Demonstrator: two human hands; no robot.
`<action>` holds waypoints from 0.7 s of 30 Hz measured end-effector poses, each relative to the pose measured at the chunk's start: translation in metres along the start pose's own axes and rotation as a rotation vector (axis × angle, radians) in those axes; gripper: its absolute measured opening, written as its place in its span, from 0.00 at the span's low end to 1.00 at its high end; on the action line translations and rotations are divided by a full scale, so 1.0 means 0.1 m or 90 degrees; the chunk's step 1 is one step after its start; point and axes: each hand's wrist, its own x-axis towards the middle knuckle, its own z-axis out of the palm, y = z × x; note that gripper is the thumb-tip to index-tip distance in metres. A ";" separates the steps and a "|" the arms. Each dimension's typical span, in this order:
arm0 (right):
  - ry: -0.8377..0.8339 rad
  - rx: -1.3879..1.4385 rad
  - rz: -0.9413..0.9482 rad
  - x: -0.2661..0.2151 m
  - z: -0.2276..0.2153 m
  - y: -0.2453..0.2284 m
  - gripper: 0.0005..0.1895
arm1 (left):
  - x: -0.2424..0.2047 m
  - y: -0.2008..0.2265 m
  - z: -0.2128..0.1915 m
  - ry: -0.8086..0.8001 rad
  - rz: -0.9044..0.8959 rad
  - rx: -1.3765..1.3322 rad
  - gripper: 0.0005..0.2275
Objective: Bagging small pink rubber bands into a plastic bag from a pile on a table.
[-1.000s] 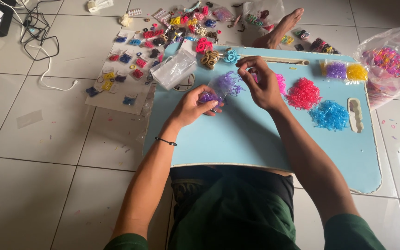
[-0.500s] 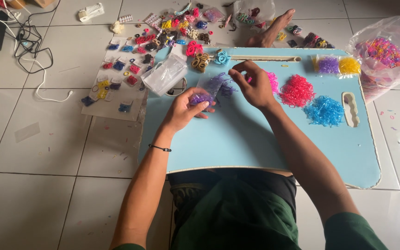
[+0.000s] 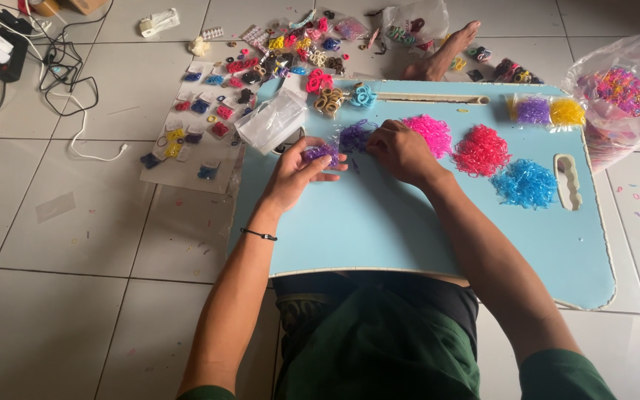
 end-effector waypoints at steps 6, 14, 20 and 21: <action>0.041 0.169 0.043 0.01 -0.01 0.03 0.07 | 0.00 -0.02 0.00 -0.007 0.006 0.016 0.14; 0.133 0.471 0.106 0.12 -0.34 -0.28 0.06 | 0.02 -0.07 -0.02 -0.022 0.006 0.050 0.14; 0.084 0.523 0.003 0.35 -0.66 -0.59 0.05 | 0.02 -0.08 -0.02 -0.036 0.009 0.106 0.13; 0.055 0.496 -0.035 0.38 -0.72 -0.64 0.04 | 0.01 -0.08 -0.01 -0.037 0.006 0.111 0.13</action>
